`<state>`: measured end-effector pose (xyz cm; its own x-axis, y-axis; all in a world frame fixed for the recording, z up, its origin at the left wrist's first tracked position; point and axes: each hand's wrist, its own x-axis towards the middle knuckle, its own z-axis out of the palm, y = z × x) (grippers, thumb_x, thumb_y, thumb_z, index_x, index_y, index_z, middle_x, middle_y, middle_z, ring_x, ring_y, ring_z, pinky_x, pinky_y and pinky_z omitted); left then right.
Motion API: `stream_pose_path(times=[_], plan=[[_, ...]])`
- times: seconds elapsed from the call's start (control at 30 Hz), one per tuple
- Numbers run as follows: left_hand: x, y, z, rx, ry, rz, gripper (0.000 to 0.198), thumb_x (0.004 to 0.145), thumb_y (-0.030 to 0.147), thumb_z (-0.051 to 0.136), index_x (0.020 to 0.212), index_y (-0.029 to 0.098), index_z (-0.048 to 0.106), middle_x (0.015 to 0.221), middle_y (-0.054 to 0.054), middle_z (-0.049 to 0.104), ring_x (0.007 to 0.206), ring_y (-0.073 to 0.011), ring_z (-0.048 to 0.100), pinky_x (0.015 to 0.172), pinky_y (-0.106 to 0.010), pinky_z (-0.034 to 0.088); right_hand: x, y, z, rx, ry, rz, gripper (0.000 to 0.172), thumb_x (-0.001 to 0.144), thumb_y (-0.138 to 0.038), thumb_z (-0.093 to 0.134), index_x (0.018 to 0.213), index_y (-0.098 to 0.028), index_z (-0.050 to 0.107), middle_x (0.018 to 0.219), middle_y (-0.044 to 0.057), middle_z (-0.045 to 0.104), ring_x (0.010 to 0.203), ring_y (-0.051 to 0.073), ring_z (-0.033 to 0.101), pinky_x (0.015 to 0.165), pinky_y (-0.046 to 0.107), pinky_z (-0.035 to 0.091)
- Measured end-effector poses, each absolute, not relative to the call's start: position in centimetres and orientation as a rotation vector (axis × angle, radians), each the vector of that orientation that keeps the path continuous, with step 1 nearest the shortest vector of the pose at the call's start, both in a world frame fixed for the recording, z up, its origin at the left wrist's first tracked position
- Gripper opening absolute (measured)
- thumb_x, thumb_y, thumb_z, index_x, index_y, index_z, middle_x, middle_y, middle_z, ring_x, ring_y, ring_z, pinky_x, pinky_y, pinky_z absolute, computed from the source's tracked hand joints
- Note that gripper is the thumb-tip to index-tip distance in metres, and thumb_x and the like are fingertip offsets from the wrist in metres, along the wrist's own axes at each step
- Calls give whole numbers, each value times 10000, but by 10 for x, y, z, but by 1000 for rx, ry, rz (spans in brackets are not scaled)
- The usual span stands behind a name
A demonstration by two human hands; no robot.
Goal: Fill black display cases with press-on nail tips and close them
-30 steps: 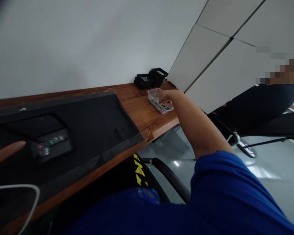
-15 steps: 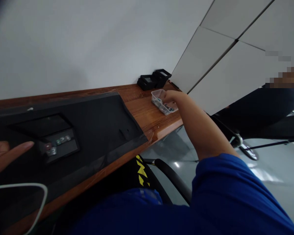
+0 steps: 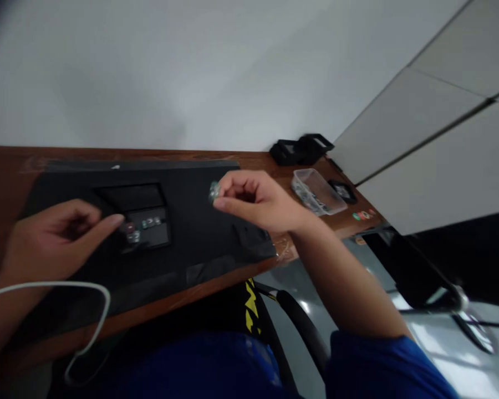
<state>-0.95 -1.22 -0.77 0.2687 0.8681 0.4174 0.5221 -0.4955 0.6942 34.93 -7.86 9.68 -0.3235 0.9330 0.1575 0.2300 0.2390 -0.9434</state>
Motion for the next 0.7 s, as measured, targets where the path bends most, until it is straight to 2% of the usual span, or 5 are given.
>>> stream_pose_path(times=[0.03, 0.1, 0.23, 0.4, 0.7], plan=[[-3, -15, -7, 2106, 1202, 1152, 217, 1005, 393, 813, 913, 229, 705, 739, 77, 585, 669, -117, 548, 650, -253, 443, 331, -74, 85, -1013, -1722, 1233, 240, 1004, -314, 863, 946, -175, 676, 685, -78, 572, 572, 52, 425, 563, 220, 346], [4, -16, -6, 2155, 1041, 1157, 323, 993, 425, 813, 1267, 255, 784, 845, 50, 684, 747, -151, 626, 706, -275, 512, 301, -62, 63, -898, -1683, 1419, 309, 991, -362, 902, 939, -173, 663, 674, -100, 539, 556, 43, 406, 540, 208, 333], [4, -12, -6, 2299, 692, 1220, 473, 1045, 320, 806, 1513, 321, 738, 968, 13, 771, 871, -173, 691, 887, -325, 596, 264, -37, 32, -758, -1611, 1727, 399, 958, -452, 936, 930, -172, 653, 644, -124, 523, 492, 27, 373, 466, 185, 292], [0, -10, -5, 2317, 520, 1216, 509, 1033, 272, 862, 1523, 348, 749, 1155, -25, 836, 1019, -191, 738, 962, -339, 611, 251, -24, 18, -709, -1545, 1891, 371, 929, -398, 958, 938, -166, 667, 676, -119, 559, 491, 27, 389, 436, 169, 307], [6, -10, -2, 2286, 586, 1206, 366, 1015, 236, 881, 1368, 319, 828, 1023, 2, 850, 902, -175, 761, 871, -331, 633, 250, -33, 9, -737, -1477, 1808, 322, 943, -343, 956, 920, -163, 690, 716, -91, 548, 630, 57, 435, 611, 211, 356]])
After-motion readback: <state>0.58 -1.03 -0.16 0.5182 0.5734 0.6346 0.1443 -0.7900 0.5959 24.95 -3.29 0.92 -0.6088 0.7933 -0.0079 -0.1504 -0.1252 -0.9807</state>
